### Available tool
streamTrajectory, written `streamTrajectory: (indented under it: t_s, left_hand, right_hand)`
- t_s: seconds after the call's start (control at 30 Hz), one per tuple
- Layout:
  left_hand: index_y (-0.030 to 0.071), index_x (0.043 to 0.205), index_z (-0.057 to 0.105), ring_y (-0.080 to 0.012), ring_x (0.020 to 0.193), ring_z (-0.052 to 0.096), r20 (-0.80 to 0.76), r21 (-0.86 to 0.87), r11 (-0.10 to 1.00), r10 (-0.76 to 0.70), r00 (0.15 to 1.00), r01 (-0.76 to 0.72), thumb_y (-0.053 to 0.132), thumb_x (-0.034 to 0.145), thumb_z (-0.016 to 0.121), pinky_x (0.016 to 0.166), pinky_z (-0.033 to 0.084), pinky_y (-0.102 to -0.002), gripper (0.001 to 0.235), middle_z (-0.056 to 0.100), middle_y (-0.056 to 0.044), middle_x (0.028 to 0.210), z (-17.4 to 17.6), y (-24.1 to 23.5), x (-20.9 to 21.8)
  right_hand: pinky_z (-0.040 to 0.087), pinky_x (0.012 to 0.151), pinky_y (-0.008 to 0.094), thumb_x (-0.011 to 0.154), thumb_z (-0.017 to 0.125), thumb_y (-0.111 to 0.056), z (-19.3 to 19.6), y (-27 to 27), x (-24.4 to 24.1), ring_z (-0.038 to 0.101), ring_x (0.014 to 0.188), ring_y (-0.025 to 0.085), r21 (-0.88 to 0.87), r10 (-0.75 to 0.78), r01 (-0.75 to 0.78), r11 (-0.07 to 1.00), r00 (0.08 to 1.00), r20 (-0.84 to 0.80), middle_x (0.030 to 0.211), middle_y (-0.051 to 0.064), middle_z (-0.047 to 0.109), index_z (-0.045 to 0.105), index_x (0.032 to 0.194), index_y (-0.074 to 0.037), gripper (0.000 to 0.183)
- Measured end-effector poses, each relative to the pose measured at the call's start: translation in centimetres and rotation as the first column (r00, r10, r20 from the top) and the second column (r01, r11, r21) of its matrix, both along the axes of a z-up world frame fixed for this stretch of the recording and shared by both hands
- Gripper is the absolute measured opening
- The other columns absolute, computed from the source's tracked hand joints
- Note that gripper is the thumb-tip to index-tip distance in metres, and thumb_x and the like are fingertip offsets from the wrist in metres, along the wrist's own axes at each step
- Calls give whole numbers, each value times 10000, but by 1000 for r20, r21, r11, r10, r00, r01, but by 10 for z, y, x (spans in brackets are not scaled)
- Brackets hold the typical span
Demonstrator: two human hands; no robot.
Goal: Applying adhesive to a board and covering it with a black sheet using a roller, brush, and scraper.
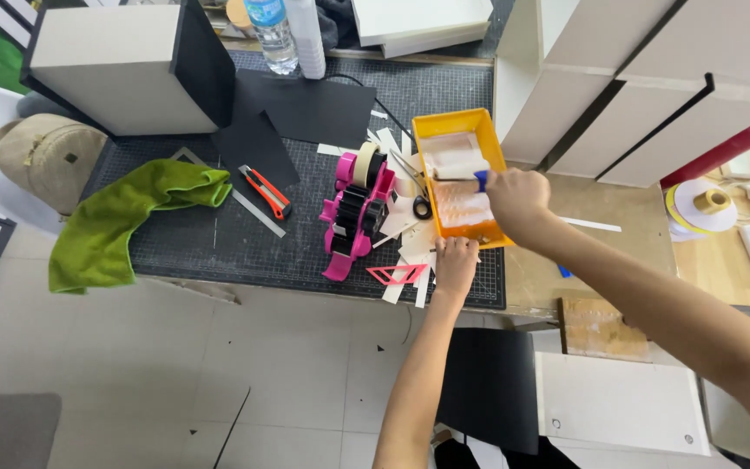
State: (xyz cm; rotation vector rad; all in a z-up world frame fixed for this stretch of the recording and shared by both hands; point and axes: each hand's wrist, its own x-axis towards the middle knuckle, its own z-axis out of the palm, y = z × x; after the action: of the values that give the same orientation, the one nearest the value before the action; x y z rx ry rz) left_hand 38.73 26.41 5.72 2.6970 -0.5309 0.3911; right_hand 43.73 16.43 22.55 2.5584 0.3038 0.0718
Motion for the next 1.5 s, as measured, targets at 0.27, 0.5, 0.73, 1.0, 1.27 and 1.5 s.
streamTrajectory:
  t_s: [0.27, 0.5, 0.73, 1.0, 1.27, 1.5]
  left_hand:
    - [160, 1041, 704, -239, 1102, 628, -7, -96, 995, 3, 1000, -3, 125, 885, 663, 1118, 235, -538, 165, 681, -70, 1090, -48, -6, 8]
    - [68, 1311, 591, -264, 1178, 566, 412, -425, 883, -9, 911, 201, -20, 1026, 528, 1062, 337, -439, 305, 573, -125, 1320, 74, 40, -210]
    - [9, 1451, 303, -301, 1379, 392, -814, -508, 601, -100, 572, -617, 445, 793, 808, 1160, 296, -381, 937, 418, -199, 1437, -16, -58, -422]
    - [-44, 1386, 517, -228, 1326, 519, -720, -640, -426, 40, 693, -640, 428, 884, 607, 1140, 380, -330, 695, 556, -129, 1436, 0, -154, -343]
    - [-10, 1378, 492, -255, 1309, 534, -957, -276, -463, 56, 284, -842, 606, 775, 621, 1092, 435, -337, 871, 568, -103, 1423, 39, -190, -342]
    - [54, 1510, 307, -215, 1462, 356, -925, -256, -606, -73, 373, -753, 508, 780, 615, 1186, 304, -376, 913, 382, -89, 1574, 28, -206, -347]
  right_hand:
    - [476, 313, 499, 891, 630, -150, 24, 0, 22, 691, 576, 265, 42, 0, 6, 999, 988, -153, 662, 33, 682, 760, 802, -170, 159]
    - [486, 538, 377, 884, 643, -109, 138, -151, -139, 593, 628, 264, 757, -13, 566, 326, 804, -595, 896, 158, 633, 545, 1289, -92, 417]
    - [430, 468, 314, 856, 756, -193, 80, -297, -310, 502, 416, 193, 599, 72, 743, 298, 608, -790, 544, 108, 529, 661, 1040, -89, 232]
    - [421, 560, 322, 976, 538, -244, 76, -423, -381, 398, 553, 218, 417, -116, 780, 467, 522, -845, 688, 83, 453, 401, 1556, -436, 626]
    - [320, 516, 287, 989, 535, -270, 66, -474, -395, 263, 589, 187, 374, -89, 686, 624, 538, -838, 658, 57, 436, 524, 1473, -489, 532]
    - [313, 532, 282, 976, 535, -387, 67, -478, -377, 223, 621, 174, 282, -118, 545, 790, 585, -802, 674, 32, 425, 531, 1428, -580, 492]
